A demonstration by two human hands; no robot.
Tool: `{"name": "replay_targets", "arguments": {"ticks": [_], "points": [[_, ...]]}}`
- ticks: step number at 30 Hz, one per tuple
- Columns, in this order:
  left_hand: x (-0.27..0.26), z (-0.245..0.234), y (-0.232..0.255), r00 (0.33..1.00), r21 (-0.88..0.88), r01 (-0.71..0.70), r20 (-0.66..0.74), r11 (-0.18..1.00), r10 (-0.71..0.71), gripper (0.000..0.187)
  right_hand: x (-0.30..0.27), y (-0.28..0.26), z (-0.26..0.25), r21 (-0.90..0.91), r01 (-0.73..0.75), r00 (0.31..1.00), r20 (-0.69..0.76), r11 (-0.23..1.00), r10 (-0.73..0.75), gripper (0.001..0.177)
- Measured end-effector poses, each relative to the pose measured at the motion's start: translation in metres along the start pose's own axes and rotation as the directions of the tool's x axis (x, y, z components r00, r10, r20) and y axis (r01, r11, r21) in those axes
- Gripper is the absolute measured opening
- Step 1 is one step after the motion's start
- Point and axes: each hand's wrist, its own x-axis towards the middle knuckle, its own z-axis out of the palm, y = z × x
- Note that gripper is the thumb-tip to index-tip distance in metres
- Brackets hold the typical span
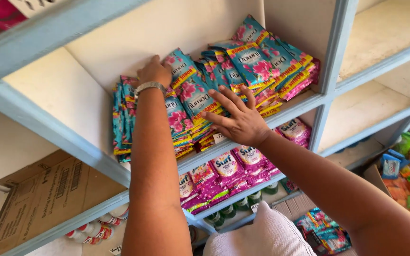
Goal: The person takes Downy fabric conditioner sachets from a cardboard box and from their lap, then places and aligns them in rows inside a cubby of a store shelf, pressing the stack to tidy it. They handle individual sachets one at a time and arrange them face-out in the compartment.
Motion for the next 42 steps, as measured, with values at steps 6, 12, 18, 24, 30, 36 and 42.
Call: {"name": "replay_targets", "arguments": {"ticks": [6, 12, 18, 24, 30, 36, 42], "points": [[0.013, 0.004, -0.002, 0.995, -0.046, 0.006, -0.096, 0.999, -0.010, 0.066, 0.007, -0.005, -0.007, -0.041, 0.013, 1.000, 0.018, 0.999, -0.012, 0.052], [0.013, 0.003, -0.004, 0.962, -0.275, -0.131, -0.267, 0.952, 0.055, 0.066, 0.007, -0.006, -0.006, -0.071, -0.001, 0.998, 0.069, 0.997, 0.005, 0.056], [0.108, 0.059, -0.034, 0.925, -0.837, -0.379, -0.345, 0.396, 0.157, 0.050, 0.006, -0.008, -0.007, -0.063, -0.009, 0.995, 0.099, 0.998, 0.015, 0.053], [0.015, 0.003, 0.004, 0.996, -0.975, -0.079, -0.068, 0.209, 0.057, 0.044, 0.009, -0.009, -0.007, -0.082, -0.024, 0.992, 0.123, 0.996, 0.034, 0.051], [0.047, 0.040, -0.020, 0.945, -0.975, -0.107, -0.039, 0.195, 0.325, 0.040, 0.010, -0.011, -0.008, -0.111, -0.031, 0.989, 0.139, 0.993, 0.046, 0.050], [0.033, 0.022, -0.012, 0.925, -0.645, -0.368, -0.182, 0.670, 0.333, 0.046, 0.011, -0.010, -0.011, -0.112, -0.027, 0.990, 0.136, 0.993, 0.042, 0.051], [0.026, 0.013, -0.006, 0.942, -0.761, -0.335, -0.282, 0.556, 0.183, 0.027, 0.007, -0.008, -0.007, -0.090, -0.024, 0.994, 0.105, 0.996, 0.033, 0.052]]}}
